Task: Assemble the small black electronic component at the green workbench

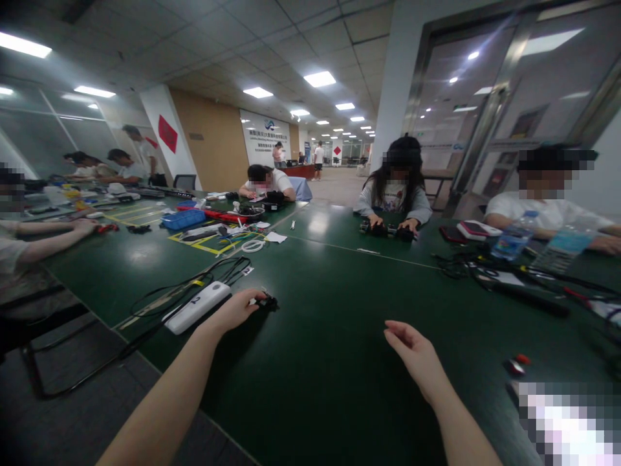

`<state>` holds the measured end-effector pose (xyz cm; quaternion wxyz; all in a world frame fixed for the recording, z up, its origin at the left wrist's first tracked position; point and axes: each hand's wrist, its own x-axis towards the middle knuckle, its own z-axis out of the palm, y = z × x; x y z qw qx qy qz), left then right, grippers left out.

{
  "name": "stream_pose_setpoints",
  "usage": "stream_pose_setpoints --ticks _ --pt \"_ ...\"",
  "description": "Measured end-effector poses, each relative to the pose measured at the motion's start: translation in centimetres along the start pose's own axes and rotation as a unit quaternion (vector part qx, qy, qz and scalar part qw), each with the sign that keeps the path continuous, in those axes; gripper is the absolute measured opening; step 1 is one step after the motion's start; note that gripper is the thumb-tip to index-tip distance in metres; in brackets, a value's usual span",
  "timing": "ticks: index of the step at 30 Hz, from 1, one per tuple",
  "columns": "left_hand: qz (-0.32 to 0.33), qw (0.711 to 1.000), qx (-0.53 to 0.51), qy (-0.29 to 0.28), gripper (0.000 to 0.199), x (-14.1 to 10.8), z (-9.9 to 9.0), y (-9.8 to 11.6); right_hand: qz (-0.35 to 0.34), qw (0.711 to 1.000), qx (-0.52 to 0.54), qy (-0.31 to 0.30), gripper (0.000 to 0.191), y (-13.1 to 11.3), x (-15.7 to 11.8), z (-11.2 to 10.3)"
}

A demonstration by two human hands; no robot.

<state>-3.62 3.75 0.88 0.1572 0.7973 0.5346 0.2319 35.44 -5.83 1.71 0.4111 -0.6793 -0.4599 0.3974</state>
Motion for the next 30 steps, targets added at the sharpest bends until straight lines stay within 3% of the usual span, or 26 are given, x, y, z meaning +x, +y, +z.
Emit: stream_pose_setpoints --ticks 9,24,27,30 --pt "-0.041 0.999 -0.008 -0.010 0.024 0.1 0.1 0.8 -0.012 1.000 0.005 -0.009 0.041 1.0 0.5 -0.2" --pt "-0.053 0.998 0.046 0.008 0.020 0.4 0.4 1.6 -0.009 1.000 0.003 -0.009 0.041 0.9 0.5 -0.1" --pt "-0.074 0.997 0.024 -0.003 0.025 0.2 0.3 1.8 -0.008 1.000 0.004 -0.001 0.039 0.4 0.2 0.0" --pt "-0.052 0.999 -0.006 -0.009 0.029 0.0 0.2 1.7 -0.010 1.000 0.010 0.007 0.037 -0.1 -0.1 0.2"
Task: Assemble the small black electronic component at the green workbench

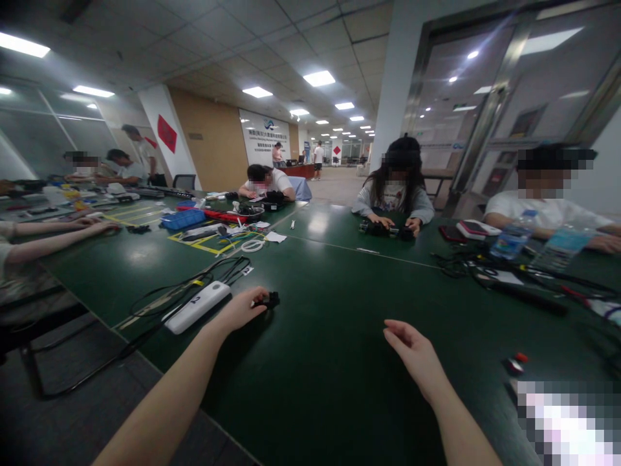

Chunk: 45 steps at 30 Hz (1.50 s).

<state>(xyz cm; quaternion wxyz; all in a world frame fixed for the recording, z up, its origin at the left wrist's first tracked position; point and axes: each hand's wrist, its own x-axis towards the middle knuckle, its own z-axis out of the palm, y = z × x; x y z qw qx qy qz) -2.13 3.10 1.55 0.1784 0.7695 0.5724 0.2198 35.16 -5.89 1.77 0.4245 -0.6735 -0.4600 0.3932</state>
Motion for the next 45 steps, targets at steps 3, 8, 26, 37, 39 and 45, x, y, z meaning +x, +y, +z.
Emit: stream_pose_setpoints --ticks 3,8,26,37,39,45 --pt "0.032 0.999 -0.009 0.007 0.028 0.1 0.0 -0.2 -0.002 1.000 0.005 -0.001 0.037 -0.2 -0.1 0.1" --pt "0.026 1.000 -0.002 -0.001 0.032 0.5 0.0 -0.7 0.006 1.000 0.000 0.001 0.039 0.0 0.0 0.0" --pt "-0.006 0.999 0.036 0.011 0.037 0.7 0.9 -0.6 -0.020 0.999 0.017 -0.024 0.039 1.3 0.6 -0.4" --pt "0.071 0.988 0.135 -0.030 0.032 1.5 2.5 3.7 -0.037 0.998 0.027 -0.038 0.036 1.9 0.9 -0.6" --pt "0.103 0.983 0.143 -0.047 0.031 1.7 3.9 6.2 -0.041 0.998 0.031 -0.038 0.035 1.9 0.8 -0.6" --pt "0.214 0.967 0.071 -0.121 0.032 1.7 9.1 14.4 -0.056 0.997 0.047 -0.023 0.034 1.5 0.6 -0.4"
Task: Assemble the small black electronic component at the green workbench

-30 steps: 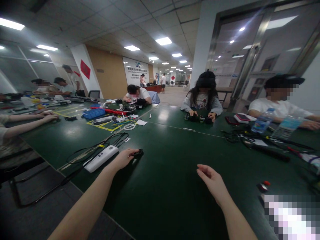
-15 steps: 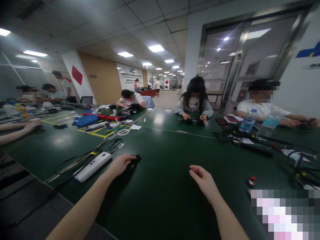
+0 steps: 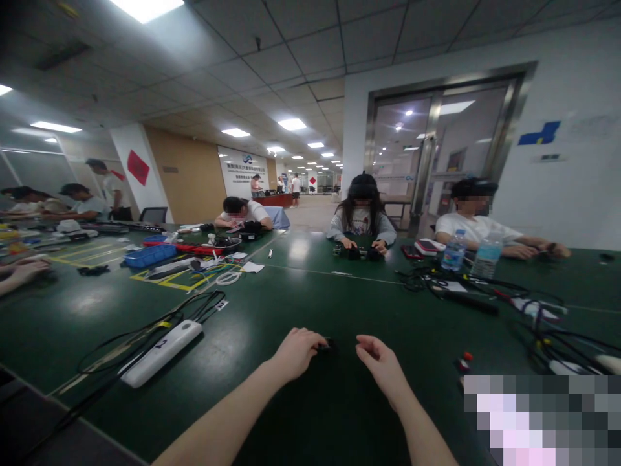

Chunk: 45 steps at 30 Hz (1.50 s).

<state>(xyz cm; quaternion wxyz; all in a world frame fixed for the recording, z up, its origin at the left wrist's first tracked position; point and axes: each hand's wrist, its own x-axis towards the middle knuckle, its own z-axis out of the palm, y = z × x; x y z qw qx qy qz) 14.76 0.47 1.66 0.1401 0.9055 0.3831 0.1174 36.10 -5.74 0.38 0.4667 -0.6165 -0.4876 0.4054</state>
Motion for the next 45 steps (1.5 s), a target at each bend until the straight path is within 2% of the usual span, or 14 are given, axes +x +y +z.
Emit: stream_pose_setpoints --ticks 2,5,10,14,19,26,37,45 --pt "-0.012 0.999 -0.034 0.007 0.033 0.7 1.0 1.6 -0.012 1.000 -0.002 0.007 0.032 -0.1 0.0 0.1" --pt "-0.039 0.996 -0.082 0.010 0.034 0.8 1.7 2.5 -0.021 1.000 -0.013 0.003 0.034 -0.1 0.0 0.2" --pt "-0.036 0.993 -0.111 0.011 0.032 0.3 1.8 2.0 -0.018 0.999 -0.045 -0.019 0.039 -0.1 0.0 0.2" --pt "-0.032 0.992 -0.119 0.010 0.029 0.3 1.9 1.8 -0.057 0.993 -0.094 -0.041 0.045 0.2 0.1 0.5" --pt "-0.018 0.981 -0.194 -0.004 0.027 0.2 1.9 1.8 -0.069 0.983 -0.159 -0.066 0.043 0.0 -0.1 0.7" --pt "-0.038 0.965 -0.259 -0.007 0.028 0.5 1.7 1.5 -0.066 0.982 -0.170 -0.055 0.049 -0.2 -0.4 1.0" --pt "-0.033 0.958 -0.286 -0.002 0.030 0.7 1.8 1.3 -0.070 0.979 -0.189 -0.039 0.038 -0.5 -0.8 1.3" --pt "-0.010 0.955 -0.295 0.018 0.027 1.0 2.4 1.0 -0.146 0.959 -0.239 -0.036 0.028 -1.0 -1.0 2.2"
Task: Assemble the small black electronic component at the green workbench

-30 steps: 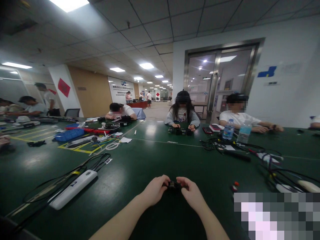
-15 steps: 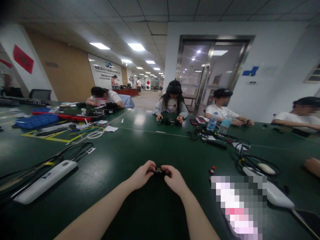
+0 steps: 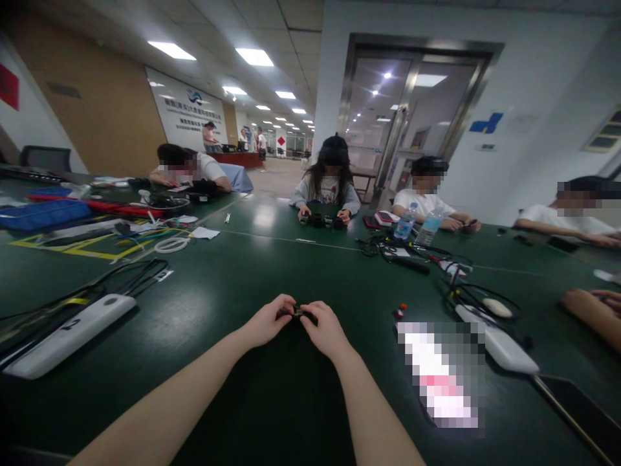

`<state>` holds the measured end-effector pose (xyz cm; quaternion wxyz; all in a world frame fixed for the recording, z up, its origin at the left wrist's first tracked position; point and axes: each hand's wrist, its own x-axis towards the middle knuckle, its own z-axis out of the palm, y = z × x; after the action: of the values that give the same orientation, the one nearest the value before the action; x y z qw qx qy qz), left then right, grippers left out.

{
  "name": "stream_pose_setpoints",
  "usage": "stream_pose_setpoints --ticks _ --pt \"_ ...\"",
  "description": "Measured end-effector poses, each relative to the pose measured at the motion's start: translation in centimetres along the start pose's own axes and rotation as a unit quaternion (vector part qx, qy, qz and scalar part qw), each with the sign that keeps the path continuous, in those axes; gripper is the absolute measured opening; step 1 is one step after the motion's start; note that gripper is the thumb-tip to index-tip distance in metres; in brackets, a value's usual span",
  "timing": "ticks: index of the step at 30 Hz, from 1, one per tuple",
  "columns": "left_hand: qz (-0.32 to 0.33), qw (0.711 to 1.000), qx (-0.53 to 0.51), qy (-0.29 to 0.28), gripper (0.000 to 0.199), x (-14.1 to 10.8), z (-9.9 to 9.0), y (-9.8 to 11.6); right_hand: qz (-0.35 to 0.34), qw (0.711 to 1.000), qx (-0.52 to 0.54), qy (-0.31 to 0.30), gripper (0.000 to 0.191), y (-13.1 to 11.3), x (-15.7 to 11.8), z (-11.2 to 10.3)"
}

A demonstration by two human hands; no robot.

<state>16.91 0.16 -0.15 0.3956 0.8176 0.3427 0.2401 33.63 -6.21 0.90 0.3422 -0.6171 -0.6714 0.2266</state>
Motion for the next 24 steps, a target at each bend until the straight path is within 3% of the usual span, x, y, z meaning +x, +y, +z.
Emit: stream_pose_setpoints --ticks 10,14,20,24 --pt "-0.009 1.000 -0.025 -0.009 0.032 -0.1 0.0 0.2 0.027 1.000 0.003 0.004 0.019 -0.1 0.2 0.4" --pt "-0.011 1.000 -0.011 -0.014 0.032 0.0 -0.1 0.2 0.069 0.991 0.105 0.035 0.020 0.6 0.5 0.4" --pt "-0.025 1.000 -0.005 -0.017 0.030 -0.2 -0.4 0.6 0.159 0.922 0.321 0.148 0.033 2.6 0.8 -0.3" --pt "-0.038 0.999 -0.001 -0.004 0.028 -0.1 -0.4 0.5 0.211 0.871 0.402 0.190 0.032 3.6 0.8 -0.9"
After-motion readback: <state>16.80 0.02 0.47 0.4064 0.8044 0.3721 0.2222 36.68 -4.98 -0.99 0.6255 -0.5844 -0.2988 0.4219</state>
